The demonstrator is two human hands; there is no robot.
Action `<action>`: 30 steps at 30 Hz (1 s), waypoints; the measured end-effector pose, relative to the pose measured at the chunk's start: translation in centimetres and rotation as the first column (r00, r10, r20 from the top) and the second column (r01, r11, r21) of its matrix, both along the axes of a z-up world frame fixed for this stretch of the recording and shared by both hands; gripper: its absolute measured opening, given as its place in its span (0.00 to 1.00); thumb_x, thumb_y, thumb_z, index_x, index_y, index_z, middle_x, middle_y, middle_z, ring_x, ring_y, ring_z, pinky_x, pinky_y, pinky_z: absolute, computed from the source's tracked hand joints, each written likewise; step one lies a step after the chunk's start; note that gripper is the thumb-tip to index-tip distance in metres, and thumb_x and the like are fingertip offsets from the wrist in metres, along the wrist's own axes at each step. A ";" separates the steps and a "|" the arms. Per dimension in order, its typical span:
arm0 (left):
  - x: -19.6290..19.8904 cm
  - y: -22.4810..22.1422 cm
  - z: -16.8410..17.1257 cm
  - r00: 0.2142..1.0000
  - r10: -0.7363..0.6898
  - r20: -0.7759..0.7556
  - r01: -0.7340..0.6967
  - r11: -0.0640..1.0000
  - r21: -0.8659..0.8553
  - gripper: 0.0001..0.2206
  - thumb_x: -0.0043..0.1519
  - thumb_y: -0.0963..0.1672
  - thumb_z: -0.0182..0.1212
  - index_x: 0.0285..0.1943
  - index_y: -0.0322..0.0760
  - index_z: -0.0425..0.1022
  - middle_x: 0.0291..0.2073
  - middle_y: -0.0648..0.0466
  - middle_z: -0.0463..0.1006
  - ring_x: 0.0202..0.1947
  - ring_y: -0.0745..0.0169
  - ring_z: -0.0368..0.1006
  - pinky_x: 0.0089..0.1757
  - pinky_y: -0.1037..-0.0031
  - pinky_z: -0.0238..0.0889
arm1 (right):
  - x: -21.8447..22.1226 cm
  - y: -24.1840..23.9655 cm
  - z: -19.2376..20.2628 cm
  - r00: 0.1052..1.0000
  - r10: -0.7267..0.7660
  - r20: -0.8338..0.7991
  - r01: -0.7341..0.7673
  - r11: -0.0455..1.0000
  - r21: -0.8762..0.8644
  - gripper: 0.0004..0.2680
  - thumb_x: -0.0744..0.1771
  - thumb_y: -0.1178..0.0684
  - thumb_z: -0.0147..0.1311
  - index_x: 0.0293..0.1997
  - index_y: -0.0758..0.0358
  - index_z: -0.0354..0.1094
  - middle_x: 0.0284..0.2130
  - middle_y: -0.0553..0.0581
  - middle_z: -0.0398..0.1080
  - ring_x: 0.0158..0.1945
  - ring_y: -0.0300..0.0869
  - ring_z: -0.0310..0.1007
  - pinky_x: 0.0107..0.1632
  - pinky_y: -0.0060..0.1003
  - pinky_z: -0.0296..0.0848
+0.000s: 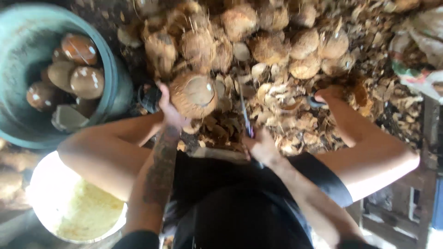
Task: Peeling the outer husk and cleaning the shell of coconuts using a knife.
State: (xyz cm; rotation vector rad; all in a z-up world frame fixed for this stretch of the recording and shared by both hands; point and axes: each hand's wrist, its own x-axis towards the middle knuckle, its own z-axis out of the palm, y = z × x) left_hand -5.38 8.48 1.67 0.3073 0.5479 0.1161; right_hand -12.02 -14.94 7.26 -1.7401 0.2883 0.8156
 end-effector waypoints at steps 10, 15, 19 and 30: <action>-0.3 1.4 -10.2 0.940 -0.135 -0.314 0.152 0.988 0.032 0.34 0.52 0.55 0.74 0.66 0.36 0.76 0.62 0.36 0.77 0.63 0.31 0.74 0.64 0.38 0.62 | -2.1 -1.1 -7.1 0.782 0.246 0.572 -0.245 0.966 -0.081 0.07 0.61 0.54 0.59 0.34 0.67 0.69 0.21 0.68 0.72 0.30 0.63 0.76 0.38 0.53 0.71; -0.3 0.9 -5.4 0.964 -0.114 -0.241 0.128 0.991 0.043 0.39 0.50 0.57 0.74 0.69 0.38 0.74 0.65 0.38 0.76 0.65 0.32 0.72 0.66 0.38 0.60 | -2.1 -1.1 -8.9 0.966 0.141 -0.218 -0.169 0.978 -0.118 0.15 0.63 0.45 0.54 0.17 0.66 0.69 0.10 0.62 0.67 0.16 0.53 0.75 0.33 0.44 0.70; -0.1 1.2 -5.9 0.962 -0.153 -0.224 0.153 0.988 -0.017 0.41 0.49 0.60 0.73 0.69 0.38 0.74 0.65 0.39 0.76 0.65 0.33 0.72 0.66 0.39 0.59 | -0.5 -0.6 -2.0 0.977 0.154 0.144 -0.148 0.987 -0.056 0.05 0.60 0.55 0.56 0.22 0.62 0.71 0.10 0.57 0.70 0.18 0.48 0.76 0.32 0.36 0.72; 0.0 0.9 -7.7 0.943 -0.208 -0.260 0.207 0.978 -0.030 0.43 0.52 0.59 0.73 0.75 0.39 0.68 0.71 0.37 0.69 0.70 0.30 0.65 0.68 0.35 0.54 | -1.0 -1.2 -9.5 0.863 0.455 0.219 -0.367 0.863 -0.348 0.09 0.62 0.48 0.59 0.36 0.63 0.73 0.28 0.68 0.76 0.43 0.65 0.80 0.48 0.56 0.75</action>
